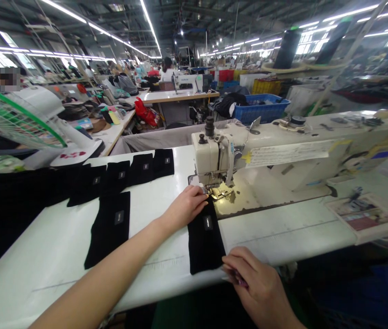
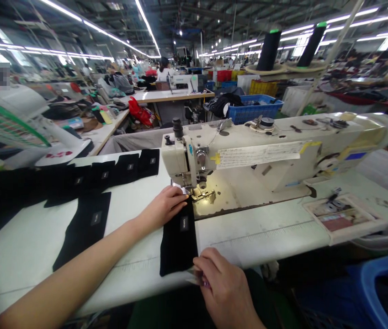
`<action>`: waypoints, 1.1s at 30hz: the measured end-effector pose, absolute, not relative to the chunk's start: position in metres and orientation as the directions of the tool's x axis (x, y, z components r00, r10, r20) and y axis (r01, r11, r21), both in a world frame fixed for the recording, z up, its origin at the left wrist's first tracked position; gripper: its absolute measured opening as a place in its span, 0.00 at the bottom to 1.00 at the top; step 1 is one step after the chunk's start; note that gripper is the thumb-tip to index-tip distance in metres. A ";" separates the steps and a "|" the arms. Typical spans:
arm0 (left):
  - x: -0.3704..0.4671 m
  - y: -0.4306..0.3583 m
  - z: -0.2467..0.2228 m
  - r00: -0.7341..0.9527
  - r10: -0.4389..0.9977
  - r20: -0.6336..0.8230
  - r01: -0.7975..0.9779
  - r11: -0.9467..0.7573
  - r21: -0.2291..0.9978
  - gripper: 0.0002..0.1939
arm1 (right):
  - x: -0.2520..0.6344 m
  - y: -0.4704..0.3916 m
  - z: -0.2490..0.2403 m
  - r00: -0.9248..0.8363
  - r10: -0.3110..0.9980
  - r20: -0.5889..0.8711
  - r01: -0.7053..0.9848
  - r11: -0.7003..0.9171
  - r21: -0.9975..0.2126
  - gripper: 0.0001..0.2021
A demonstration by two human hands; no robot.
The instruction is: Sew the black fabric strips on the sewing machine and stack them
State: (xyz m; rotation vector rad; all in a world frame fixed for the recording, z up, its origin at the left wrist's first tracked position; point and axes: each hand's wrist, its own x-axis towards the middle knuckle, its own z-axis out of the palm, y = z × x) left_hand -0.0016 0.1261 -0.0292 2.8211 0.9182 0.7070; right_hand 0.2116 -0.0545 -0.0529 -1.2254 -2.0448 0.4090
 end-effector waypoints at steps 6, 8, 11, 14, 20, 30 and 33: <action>0.000 0.125 -0.028 0.697 0.596 0.399 0.545 -0.802 0.245 0.11 | 0.209 -0.054 -0.049 -0.258 0.873 0.414 0.637 0.476 -0.606 0.16; 0.000 0.125 -0.027 0.694 0.601 0.396 0.554 -0.797 0.240 0.11 | 0.209 -0.055 -0.048 -0.252 0.875 0.414 0.640 0.471 -0.607 0.17; 0.000 0.124 -0.025 0.698 0.602 0.388 0.560 -0.796 0.229 0.11 | 0.210 -0.056 -0.050 -0.256 0.881 0.399 0.635 0.464 -0.617 0.18; 0.001 0.125 -0.025 0.701 0.604 0.379 0.563 -0.795 0.225 0.11 | 0.209 -0.056 -0.050 -0.255 0.887 0.385 0.637 0.453 -0.623 0.18; 0.001 0.128 -0.021 0.712 0.622 0.328 0.600 -0.780 0.178 0.12 | 0.208 -0.053 -0.042 -0.297 0.873 0.386 0.693 0.475 -0.542 0.19; 0.009 0.042 0.001 0.809 0.546 0.217 0.526 -0.838 0.149 0.10 | 0.219 -0.060 -0.038 -0.444 0.820 0.361 0.764 0.557 -0.326 0.19; 0.003 0.007 -0.003 0.856 0.462 0.232 0.427 -0.885 0.188 0.11 | 0.220 -0.059 -0.038 -0.449 0.816 0.365 0.776 0.558 -0.293 0.19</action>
